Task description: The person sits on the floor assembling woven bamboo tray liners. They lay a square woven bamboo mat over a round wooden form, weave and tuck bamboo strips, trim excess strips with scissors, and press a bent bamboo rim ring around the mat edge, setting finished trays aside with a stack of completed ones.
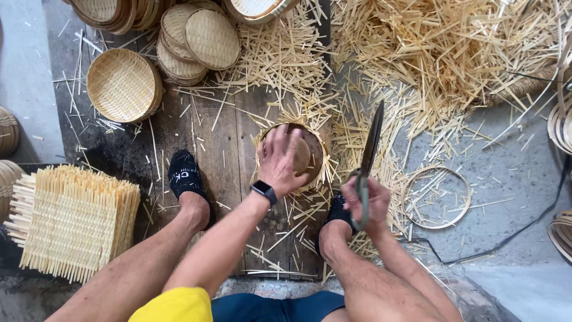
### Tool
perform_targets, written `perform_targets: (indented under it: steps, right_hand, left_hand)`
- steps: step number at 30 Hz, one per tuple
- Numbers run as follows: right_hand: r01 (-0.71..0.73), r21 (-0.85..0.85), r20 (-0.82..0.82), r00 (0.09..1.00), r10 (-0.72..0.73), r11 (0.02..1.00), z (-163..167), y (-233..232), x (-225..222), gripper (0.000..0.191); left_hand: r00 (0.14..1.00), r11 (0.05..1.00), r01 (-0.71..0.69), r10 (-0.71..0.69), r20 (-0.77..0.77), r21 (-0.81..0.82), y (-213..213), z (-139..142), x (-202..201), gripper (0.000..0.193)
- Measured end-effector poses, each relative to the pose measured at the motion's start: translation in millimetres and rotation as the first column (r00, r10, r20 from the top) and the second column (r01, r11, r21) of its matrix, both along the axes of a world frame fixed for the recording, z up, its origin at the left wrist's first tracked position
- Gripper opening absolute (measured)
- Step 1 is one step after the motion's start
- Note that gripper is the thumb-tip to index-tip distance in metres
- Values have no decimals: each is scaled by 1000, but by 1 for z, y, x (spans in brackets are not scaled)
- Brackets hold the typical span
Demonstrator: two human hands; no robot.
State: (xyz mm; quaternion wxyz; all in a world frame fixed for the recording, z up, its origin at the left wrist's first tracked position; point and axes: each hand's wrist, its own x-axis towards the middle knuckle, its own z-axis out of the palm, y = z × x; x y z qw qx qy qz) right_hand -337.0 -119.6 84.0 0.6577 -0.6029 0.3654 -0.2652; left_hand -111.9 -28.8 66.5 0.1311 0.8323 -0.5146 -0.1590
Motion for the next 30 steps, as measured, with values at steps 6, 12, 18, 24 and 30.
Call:
perform_targets:
  steps: [6,12,18,24,30]
  right_hand:
    - [19,537,-560,755,340,843,-7,-1,38,48]
    - [-236,156,-736,619,273,959,2,-28,10,58]
    - [-624,-461,-844,528,-94,631,-30,-52,4,65]
    - [-755,-243,-958,285,-30,609,-59,-75,8,37]
    - [-657,-637,-761,619,-193,403,-65,-75,19,49]
  left_hand:
    - [979,969,-201,195,-54,-143,9,-14,-22,120]
    - [988,982,-140,131,-80,-128,12,-15,-10,118]
    - [995,976,-24,2,-97,-218,11,-12,-7,109]
    - [992,979,-24,-3,-129,-201,9,-13,-4,107]
    - [993,982,-43,21,-120,-185,7,-16,-11,105]
